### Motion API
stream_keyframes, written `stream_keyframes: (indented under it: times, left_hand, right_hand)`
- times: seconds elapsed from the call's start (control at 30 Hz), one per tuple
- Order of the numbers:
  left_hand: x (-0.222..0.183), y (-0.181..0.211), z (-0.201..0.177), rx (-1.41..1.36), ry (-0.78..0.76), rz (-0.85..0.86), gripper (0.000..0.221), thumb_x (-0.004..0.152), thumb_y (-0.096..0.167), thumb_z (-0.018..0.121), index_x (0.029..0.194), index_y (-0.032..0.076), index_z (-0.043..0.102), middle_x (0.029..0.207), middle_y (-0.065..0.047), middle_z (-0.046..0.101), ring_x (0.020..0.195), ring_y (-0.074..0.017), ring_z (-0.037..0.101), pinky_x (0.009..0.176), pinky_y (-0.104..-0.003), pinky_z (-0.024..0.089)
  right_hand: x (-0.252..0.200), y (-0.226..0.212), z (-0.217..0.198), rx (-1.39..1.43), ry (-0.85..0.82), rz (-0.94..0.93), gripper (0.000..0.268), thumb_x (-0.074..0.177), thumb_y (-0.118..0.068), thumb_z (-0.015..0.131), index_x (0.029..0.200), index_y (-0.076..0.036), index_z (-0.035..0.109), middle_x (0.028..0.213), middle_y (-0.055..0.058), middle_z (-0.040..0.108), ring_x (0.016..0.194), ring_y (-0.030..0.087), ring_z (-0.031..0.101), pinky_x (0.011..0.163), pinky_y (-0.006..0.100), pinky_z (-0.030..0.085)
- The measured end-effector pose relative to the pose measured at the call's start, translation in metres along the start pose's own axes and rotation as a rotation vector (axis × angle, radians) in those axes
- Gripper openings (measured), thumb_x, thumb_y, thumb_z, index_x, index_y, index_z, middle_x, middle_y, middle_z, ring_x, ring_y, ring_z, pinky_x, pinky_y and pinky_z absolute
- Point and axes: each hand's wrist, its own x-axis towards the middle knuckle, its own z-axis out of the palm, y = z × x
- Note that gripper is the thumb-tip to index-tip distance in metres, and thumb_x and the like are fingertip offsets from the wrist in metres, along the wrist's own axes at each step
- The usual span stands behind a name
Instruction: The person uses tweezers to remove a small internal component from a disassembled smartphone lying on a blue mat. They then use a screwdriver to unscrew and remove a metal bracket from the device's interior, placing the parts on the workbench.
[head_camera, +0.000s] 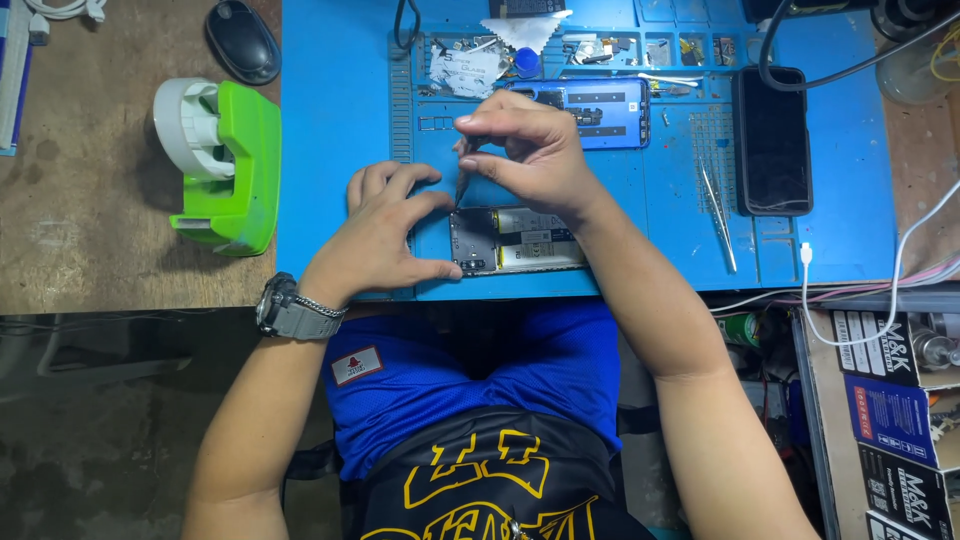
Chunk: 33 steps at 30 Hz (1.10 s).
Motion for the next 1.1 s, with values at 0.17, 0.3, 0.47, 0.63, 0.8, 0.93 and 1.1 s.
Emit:
stream_keyframes:
  times: [0.17,0.3,0.47,0.63,0.8,0.93,1.1]
  left_hand:
    - [0.0,0.002,0.001,-0.031,-0.024,-0.048,0.077,0.068,0.07,0.082,0.125,0.019,0.066,0.141,-0.007,0.049,0.131,-0.0369,0.036,0.112,-0.059,0.019]
    - [0.0,0.002,0.0,0.011,-0.009,0.008,0.076,0.071,0.066,0.081,0.128,0.019,0.065,0.143,-0.008,0.049,0.128,-0.0393,0.04,0.109,-0.056,0.024]
    - [0.002,0.003,-0.004,-0.012,-0.03,-0.014,0.075,0.07,0.065,0.082,0.128,0.02,0.066,0.142,-0.007,0.049,0.129,-0.0387,0.04,0.108,-0.055,0.024]
    - [0.004,0.005,-0.007,-0.024,-0.053,-0.033,0.065,0.075,0.065,0.078,0.123,0.022,0.067,0.14,-0.005,0.05,0.128,-0.0382,0.04,0.107,-0.055,0.023]
    - [0.004,0.004,-0.004,-0.023,-0.026,-0.028,0.068,0.074,0.064,0.079,0.126,0.022,0.066,0.14,-0.005,0.052,0.127,-0.0374,0.04,0.107,-0.053,0.024]
    - [0.007,0.006,-0.001,-0.018,0.034,-0.02,0.062,0.078,0.064,0.076,0.124,0.023,0.068,0.137,-0.005,0.057,0.125,-0.0368,0.044,0.106,-0.053,0.024]
    - [0.024,0.016,-0.001,-0.047,0.221,-0.061,0.011,0.097,0.034,0.07,0.099,0.023,0.073,0.105,0.007,0.068,0.109,-0.0239,0.052,0.099,-0.049,0.022]
  right_hand:
    - [-0.002,-0.013,0.007,0.034,-0.006,-0.031,0.035,0.096,0.011,0.073,0.128,-0.001,0.067,0.113,0.021,0.069,0.107,0.027,0.071,0.091,0.036,0.061]
    - [-0.007,-0.018,0.007,-0.121,-0.005,0.028,0.044,0.098,0.016,0.073,0.131,-0.013,0.067,0.11,0.012,0.067,0.106,0.023,0.068,0.094,0.031,0.062]
    - [-0.01,-0.016,0.006,-0.051,-0.03,0.04,0.044,0.1,0.016,0.067,0.137,-0.008,0.061,0.12,0.019,0.068,0.113,0.03,0.071,0.103,0.038,0.066]
    - [-0.009,-0.016,0.001,0.026,-0.014,0.157,0.045,0.105,0.013,0.062,0.144,-0.007,0.055,0.118,0.022,0.069,0.11,0.034,0.074,0.098,0.041,0.068]
    - [-0.011,-0.005,-0.006,0.098,0.069,0.191,0.044,0.106,0.008,0.063,0.147,-0.007,0.052,0.123,0.02,0.07,0.112,0.035,0.075,0.1,0.049,0.069]
    - [-0.013,-0.001,-0.011,0.145,0.098,0.16,0.046,0.106,0.01,0.063,0.147,-0.008,0.053,0.122,0.022,0.069,0.111,0.037,0.075,0.099,0.051,0.069]
    - [-0.01,-0.005,-0.018,0.138,0.135,0.096,0.047,0.107,0.009,0.065,0.149,-0.007,0.05,0.121,0.022,0.068,0.11,0.041,0.075,0.094,0.055,0.071]
